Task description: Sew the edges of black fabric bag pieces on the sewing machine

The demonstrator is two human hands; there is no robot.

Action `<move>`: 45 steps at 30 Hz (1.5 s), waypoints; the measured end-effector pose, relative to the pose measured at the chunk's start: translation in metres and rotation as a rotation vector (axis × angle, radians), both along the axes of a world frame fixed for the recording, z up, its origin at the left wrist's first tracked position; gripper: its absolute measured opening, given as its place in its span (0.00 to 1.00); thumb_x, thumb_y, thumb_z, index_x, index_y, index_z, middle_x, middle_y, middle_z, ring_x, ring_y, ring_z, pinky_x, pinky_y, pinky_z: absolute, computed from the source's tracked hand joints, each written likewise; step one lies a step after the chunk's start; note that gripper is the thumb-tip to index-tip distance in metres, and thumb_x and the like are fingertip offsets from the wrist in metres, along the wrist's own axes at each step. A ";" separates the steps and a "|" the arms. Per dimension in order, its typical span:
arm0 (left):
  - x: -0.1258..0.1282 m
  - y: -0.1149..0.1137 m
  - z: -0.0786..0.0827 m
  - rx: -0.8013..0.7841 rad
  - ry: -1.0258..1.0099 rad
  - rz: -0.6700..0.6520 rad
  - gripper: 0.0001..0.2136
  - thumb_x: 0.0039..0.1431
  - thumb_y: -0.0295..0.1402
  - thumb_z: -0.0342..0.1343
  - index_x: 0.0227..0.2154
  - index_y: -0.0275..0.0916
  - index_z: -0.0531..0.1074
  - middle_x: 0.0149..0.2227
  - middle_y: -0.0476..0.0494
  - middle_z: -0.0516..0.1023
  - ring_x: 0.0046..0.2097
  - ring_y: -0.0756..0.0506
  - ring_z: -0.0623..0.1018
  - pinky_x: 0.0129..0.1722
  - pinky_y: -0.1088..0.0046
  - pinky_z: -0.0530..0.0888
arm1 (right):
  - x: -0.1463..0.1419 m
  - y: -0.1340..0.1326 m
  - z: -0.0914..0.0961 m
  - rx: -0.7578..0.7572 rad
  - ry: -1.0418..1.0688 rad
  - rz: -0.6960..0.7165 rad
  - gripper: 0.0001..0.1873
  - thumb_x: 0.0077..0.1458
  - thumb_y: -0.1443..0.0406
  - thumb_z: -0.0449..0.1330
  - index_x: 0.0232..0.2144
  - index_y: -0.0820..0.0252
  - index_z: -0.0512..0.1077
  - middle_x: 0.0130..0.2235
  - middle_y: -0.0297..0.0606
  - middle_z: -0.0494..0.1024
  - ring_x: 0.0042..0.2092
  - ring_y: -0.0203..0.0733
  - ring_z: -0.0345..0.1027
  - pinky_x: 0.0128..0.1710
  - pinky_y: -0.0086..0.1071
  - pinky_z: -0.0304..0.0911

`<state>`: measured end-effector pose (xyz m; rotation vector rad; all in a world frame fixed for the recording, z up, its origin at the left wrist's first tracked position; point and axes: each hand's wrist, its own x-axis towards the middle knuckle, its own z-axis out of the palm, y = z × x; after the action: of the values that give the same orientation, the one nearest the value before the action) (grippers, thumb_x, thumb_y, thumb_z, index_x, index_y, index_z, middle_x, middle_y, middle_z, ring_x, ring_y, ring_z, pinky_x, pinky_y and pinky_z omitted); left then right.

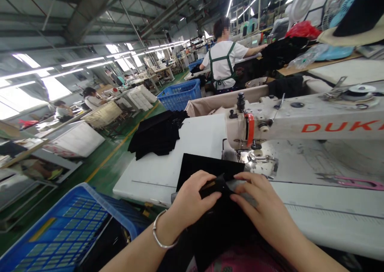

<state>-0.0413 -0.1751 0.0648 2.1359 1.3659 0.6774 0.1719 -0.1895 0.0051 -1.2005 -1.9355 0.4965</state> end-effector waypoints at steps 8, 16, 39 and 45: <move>0.001 -0.019 0.021 -0.150 -0.363 0.093 0.08 0.54 0.31 0.64 0.38 0.41 0.77 0.35 0.49 0.77 0.37 0.49 0.74 0.38 0.75 0.70 | 0.002 -0.008 0.048 0.120 0.067 0.076 0.01 0.61 0.63 0.58 0.36 0.50 0.69 0.47 0.29 0.75 0.55 0.41 0.63 0.61 0.46 0.51; 0.005 -0.029 0.039 -0.107 -0.474 0.149 0.03 0.56 0.28 0.60 0.33 0.39 0.78 0.30 0.50 0.75 0.33 0.51 0.72 0.33 0.78 0.68 | 0.000 -0.019 0.075 0.019 0.097 0.047 0.02 0.59 0.63 0.60 0.33 0.51 0.70 0.39 0.28 0.76 0.43 0.39 0.69 0.42 0.36 0.64; -0.005 -0.015 0.052 -0.485 -0.601 0.129 0.09 0.56 0.33 0.63 0.38 0.37 0.78 0.35 0.45 0.80 0.34 0.48 0.77 0.37 0.72 0.73 | -0.003 -0.007 0.081 -0.262 0.115 0.125 0.10 0.53 0.70 0.61 0.29 0.54 0.62 0.24 0.24 0.69 0.24 0.34 0.63 0.21 0.28 0.56; -0.012 0.008 0.117 -0.417 -0.145 -0.056 0.06 0.57 0.34 0.60 0.36 0.40 0.78 0.35 0.46 0.80 0.37 0.46 0.78 0.37 0.73 0.73 | -0.011 -0.021 0.104 -0.091 0.253 0.608 0.16 0.58 0.77 0.53 0.42 0.51 0.68 0.40 0.25 0.76 0.38 0.29 0.70 0.37 0.21 0.65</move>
<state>-0.0536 -0.1672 0.1815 1.7529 1.2384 0.4658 0.1612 -0.2101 0.1093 -0.5417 -2.0476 1.0063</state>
